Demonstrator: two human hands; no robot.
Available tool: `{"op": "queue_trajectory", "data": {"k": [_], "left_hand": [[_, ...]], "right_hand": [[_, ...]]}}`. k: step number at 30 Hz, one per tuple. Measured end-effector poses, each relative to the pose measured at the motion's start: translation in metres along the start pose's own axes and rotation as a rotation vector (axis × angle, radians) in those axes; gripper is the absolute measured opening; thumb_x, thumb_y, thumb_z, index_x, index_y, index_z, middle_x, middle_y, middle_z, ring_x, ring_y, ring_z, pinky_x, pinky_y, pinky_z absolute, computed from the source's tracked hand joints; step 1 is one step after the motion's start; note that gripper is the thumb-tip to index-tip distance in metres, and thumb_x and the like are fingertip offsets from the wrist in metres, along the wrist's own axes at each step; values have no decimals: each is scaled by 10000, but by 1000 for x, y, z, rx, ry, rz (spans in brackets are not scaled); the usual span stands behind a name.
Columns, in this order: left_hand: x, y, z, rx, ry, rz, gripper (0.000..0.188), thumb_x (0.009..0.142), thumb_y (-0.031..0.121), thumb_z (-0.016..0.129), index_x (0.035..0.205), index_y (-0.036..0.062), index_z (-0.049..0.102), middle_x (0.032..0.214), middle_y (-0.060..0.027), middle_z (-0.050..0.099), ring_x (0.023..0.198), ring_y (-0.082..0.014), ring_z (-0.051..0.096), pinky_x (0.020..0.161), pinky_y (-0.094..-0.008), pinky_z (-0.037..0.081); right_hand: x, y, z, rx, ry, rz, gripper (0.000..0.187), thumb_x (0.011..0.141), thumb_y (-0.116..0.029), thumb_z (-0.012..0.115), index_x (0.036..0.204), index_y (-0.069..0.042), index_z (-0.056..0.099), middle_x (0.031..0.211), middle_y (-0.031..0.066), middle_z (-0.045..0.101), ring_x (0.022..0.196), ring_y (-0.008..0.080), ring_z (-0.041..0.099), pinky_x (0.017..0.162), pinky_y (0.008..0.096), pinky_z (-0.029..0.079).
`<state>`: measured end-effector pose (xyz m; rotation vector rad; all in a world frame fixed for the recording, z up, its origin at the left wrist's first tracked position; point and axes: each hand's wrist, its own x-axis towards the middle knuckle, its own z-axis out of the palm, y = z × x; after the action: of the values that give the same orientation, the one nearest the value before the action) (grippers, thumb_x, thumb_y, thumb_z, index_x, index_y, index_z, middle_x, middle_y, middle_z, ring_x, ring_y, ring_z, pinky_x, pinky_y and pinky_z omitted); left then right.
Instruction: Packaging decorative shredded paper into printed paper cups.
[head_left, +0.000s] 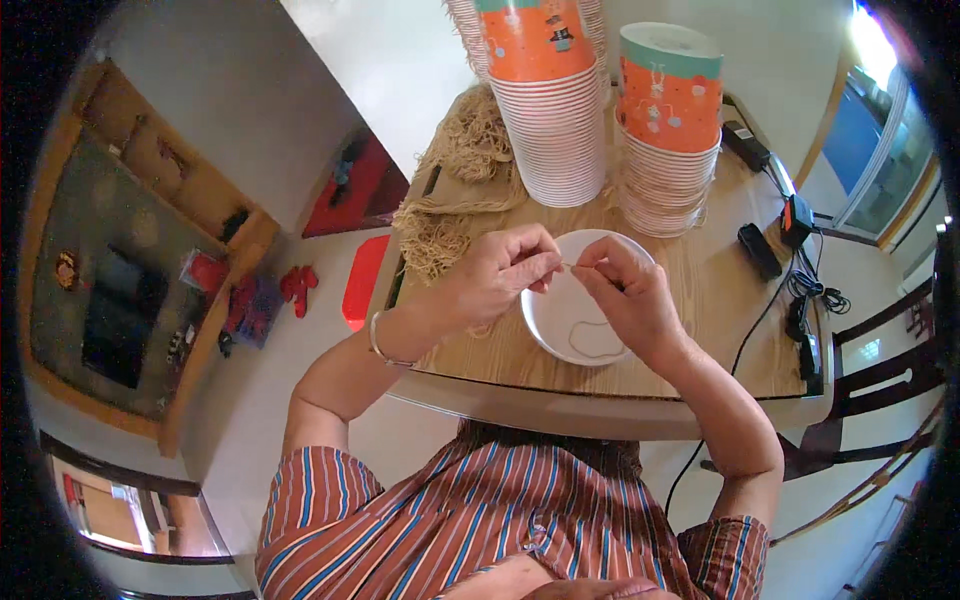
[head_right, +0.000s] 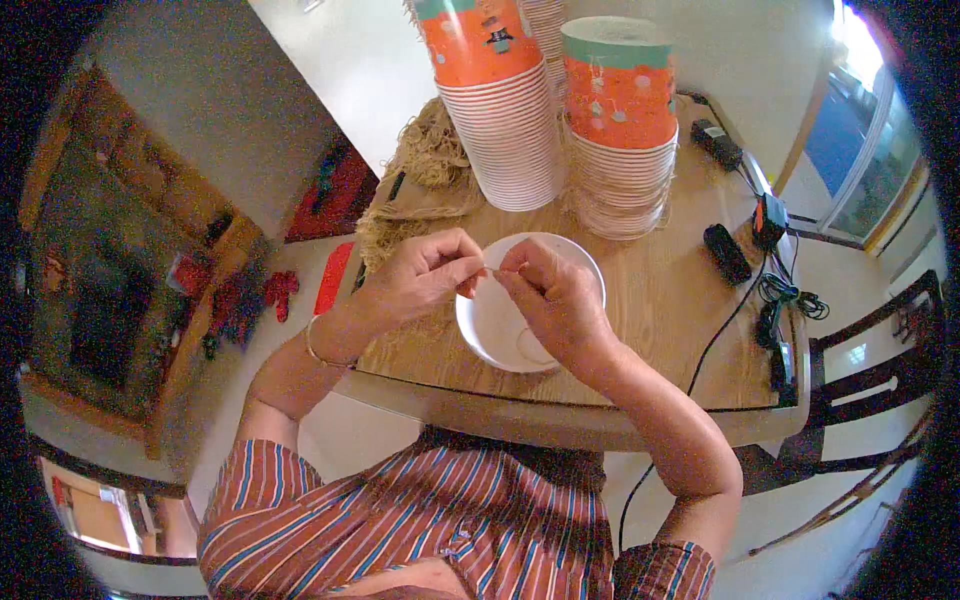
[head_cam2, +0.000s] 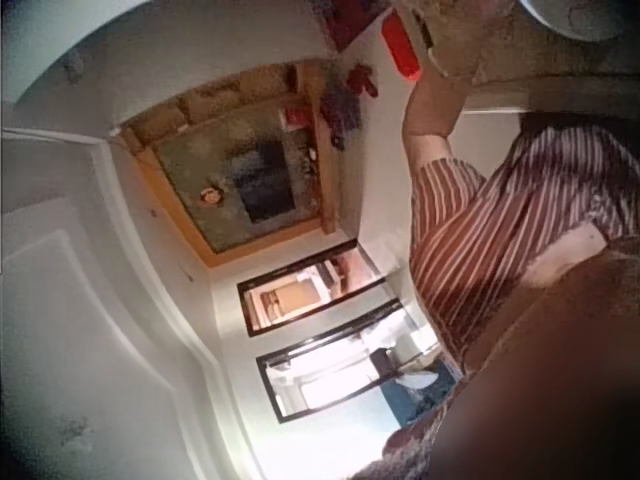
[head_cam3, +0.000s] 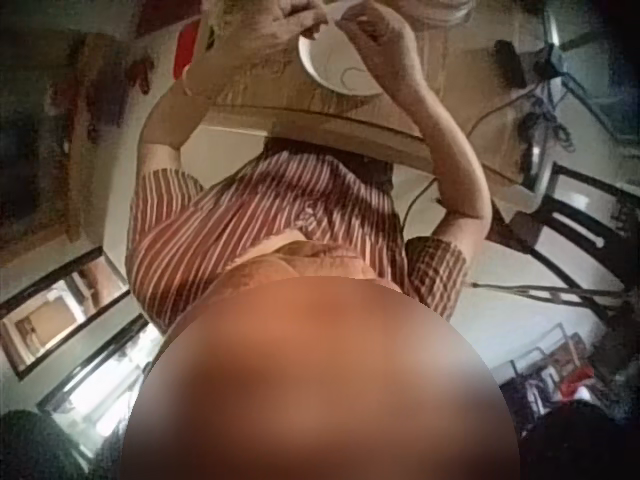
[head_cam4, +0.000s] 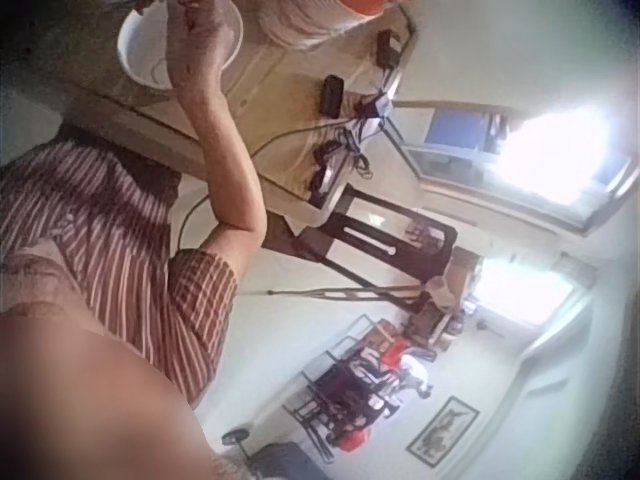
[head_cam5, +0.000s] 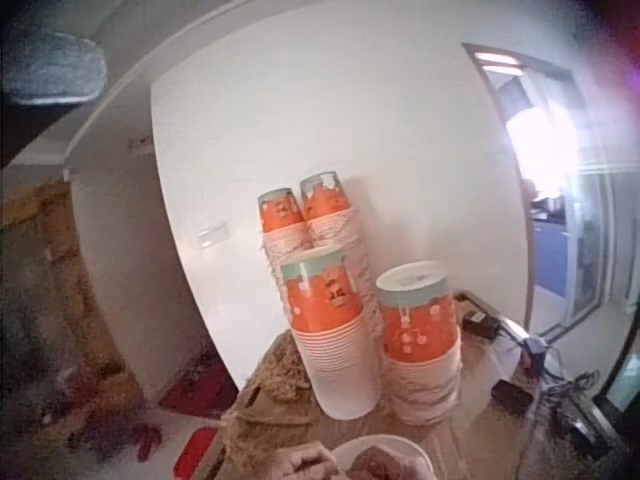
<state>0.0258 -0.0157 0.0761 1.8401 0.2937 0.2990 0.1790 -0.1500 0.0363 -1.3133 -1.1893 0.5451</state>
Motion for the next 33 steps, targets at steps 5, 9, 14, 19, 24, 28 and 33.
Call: {"op": "queue_trajectory", "data": {"k": [5, 9, 14, 19, 24, 28, 33], "left_hand": [[1, 0, -4, -54, -23, -20, 127, 952, 132, 566, 957, 9, 597, 846, -20, 619, 797, -86, 594, 753, -239, 497], [3, 0, -1, -16, 8, -83, 91, 920, 102, 612, 933, 13, 613, 823, -20, 635, 777, -88, 612, 737, -236, 504], [3, 0, 3, 85, 53, -88, 90, 911, 111, 631, 915, 24, 607, 801, -4, 633, 754, -73, 607, 704, -223, 503], [8, -3, 6, 244, 114, -112, 98, 912, 121, 631, 893, 30, 599, 789, 8, 630, 735, -62, 600, 679, -216, 498], [11, 2, 11, 38, 53, -66, 65, 920, 94, 606, 899, 33, 599, 781, 2, 622, 728, -63, 598, 672, -216, 497], [13, -8, 7, 116, 85, -72, 55, 918, 81, 602, 895, 32, 597, 780, 1, 620, 728, -64, 596, 670, -218, 497], [12, -9, 8, 41, 60, -116, 107, 921, 134, 616, 908, 28, 607, 767, 15, 600, 707, -47, 559, 664, -199, 470]], "right_hand": [[5, 0, -7, -88, -43, -90, 75, 902, -92, 595, 862, -30, 579, 697, -13, 531, 664, 56, 495, 602, 243, 427], [7, -5, -17, -152, -126, 12, 155, 907, -151, 585, 831, -15, 591, 697, 16, 508, 617, 91, 479, 584, 273, 424], [11, 4, -19, -395, -171, -227, 156, 885, -158, 607, 916, -5, 600, 876, 90, 597, 612, 128, 526, 578, 308, 443], [5, -11, -6, -223, -133, -29, 378, 840, -89, 636, 1188, -51, 493, 1039, 139, 627, 815, 255, 589, 675, 362, 490], [12, -10, -3, 140, -335, 268, 406, 866, -26, 564, 1242, -26, 412, 816, 86, 654, 577, 125, 600, 474, 269, 493], [10, -1, -5, -74, -268, 150, 362, 862, -33, 571, 1196, -23, 430, 700, 69, 634, 572, 132, 609, 490, 293, 488], [7, 4, -7, -282, -133, -45, 215, 860, -86, 607, 1028, -49, 478, 693, 135, 621, 602, 260, 626, 550, 387, 472]]}}
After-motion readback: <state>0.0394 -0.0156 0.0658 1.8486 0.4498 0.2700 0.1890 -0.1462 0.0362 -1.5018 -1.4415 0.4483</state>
